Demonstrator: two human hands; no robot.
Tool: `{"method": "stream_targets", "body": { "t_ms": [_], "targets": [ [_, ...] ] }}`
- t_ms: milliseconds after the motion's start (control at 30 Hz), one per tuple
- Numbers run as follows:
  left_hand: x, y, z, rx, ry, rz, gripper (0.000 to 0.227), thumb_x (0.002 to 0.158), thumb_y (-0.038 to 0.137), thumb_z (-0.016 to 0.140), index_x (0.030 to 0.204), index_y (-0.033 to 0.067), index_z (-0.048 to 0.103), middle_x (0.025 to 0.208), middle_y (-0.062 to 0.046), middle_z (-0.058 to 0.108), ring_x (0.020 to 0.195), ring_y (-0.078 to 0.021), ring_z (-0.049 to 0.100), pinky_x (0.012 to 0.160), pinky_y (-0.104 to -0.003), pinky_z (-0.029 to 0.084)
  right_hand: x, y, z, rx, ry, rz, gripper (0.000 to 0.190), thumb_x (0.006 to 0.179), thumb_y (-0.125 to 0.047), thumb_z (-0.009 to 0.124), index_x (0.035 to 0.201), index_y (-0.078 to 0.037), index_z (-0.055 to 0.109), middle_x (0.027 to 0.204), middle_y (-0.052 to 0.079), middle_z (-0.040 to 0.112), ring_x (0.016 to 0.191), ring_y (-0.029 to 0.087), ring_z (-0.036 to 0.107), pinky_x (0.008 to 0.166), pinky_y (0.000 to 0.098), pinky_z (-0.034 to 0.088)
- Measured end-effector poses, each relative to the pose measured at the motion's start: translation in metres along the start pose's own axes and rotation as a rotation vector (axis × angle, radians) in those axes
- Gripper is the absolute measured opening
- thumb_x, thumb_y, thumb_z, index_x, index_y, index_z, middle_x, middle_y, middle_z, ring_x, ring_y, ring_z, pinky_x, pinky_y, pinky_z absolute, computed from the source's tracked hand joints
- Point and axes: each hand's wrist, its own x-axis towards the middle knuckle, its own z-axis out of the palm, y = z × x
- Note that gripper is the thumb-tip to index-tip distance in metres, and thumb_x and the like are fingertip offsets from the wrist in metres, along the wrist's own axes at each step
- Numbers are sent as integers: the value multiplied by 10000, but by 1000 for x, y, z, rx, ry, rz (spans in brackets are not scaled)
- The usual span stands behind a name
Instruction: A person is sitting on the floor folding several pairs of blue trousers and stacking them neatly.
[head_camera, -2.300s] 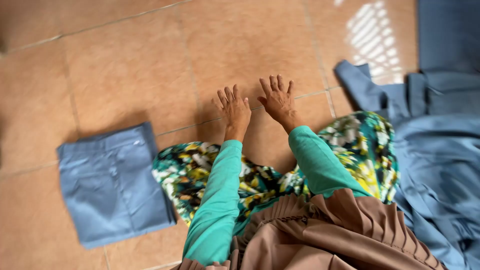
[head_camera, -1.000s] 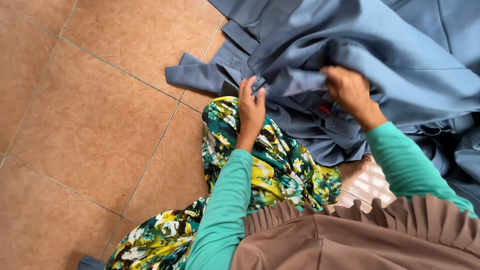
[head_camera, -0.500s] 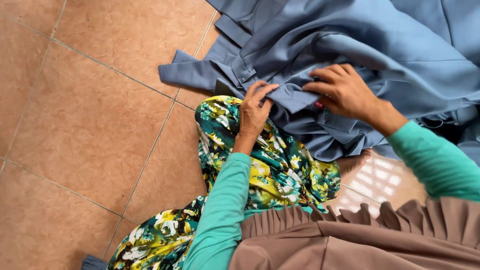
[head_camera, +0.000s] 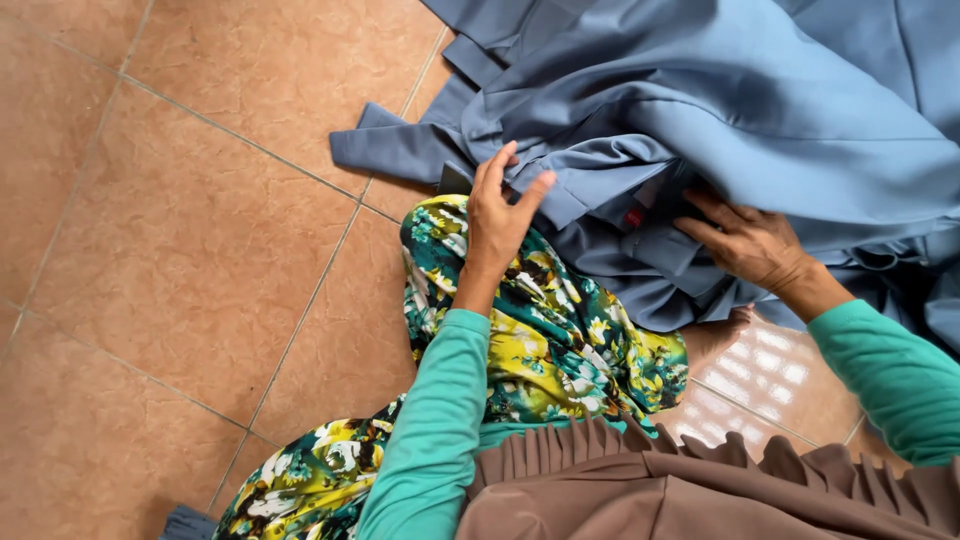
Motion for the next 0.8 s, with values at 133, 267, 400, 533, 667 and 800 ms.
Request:
{"method": "stream_targets", "body": {
  "t_ms": [133, 267, 400, 533, 667, 800],
  "targets": [
    [22, -23, -11, 183, 51, 294, 431, 804, 46, 852, 1203, 27, 692, 1224, -142, 559, 1132, -317, 633, 1044, -412, 528, 67, -26, -36, 206, 40, -107, 473, 846, -306, 682, 1318, -319, 644, 1535, 13, 574, 1305, 240, 635, 804, 336, 503],
    [23, 18, -46, 494, 243, 485, 266, 770, 227, 907, 998, 204, 773, 1303, 9, 606, 1266, -294, 524, 1043, -449, 431, 151, -56, -86, 457, 395, 33, 190, 987, -245, 587, 1062, -189, 752, 1403, 101, 648, 1224, 333, 593, 971, 454, 434],
    [22, 34, -68, 350, 53, 477, 212, 860, 348, 848, 1041, 290, 755, 1133, 69, 749, 1201, -186, 656, 991, -354, 432, 221, -64, -95, 545, 378, 94, 130, 893, -195, 775, 961, -97, 725, 1478, 168, 596, 1326, 399, 540, 999, 495, 404],
    [22, 41, -97, 227, -114, 377, 165, 993, 343, 698, 1099, 226, 746, 992, -12, 792, 1019, -271, 743, 912, -365, 536, 260, -84, -29, 609, 327, 88, 179, 804, -209, 825, 816, -133, 663, 1263, 37, 679, 1051, 273, 641, 872, 419, 421],
    [35, 32, -119, 667, -223, 275, 543, 849, 497, 797, 1292, 271, 580, 1078, -3, 745, 1056, -283, 709, 1002, -486, 405, 302, -102, -22, 617, 381, 77, 161, 794, -201, 800, 753, -188, 644, 1038, -31, 681, 915, 200, 656, 747, 370, 396],
    [65, -13, -114, 1056, -27, 535, 115, 915, 152, 631, 990, 235, 603, 796, 13, 658, 751, -266, 687, 851, -469, 405, 316, -127, -19, 502, 292, 141, 215, 793, -326, 817, 775, -213, 634, 919, -39, 635, 840, 202, 651, 667, 369, 404]
  ]
}}
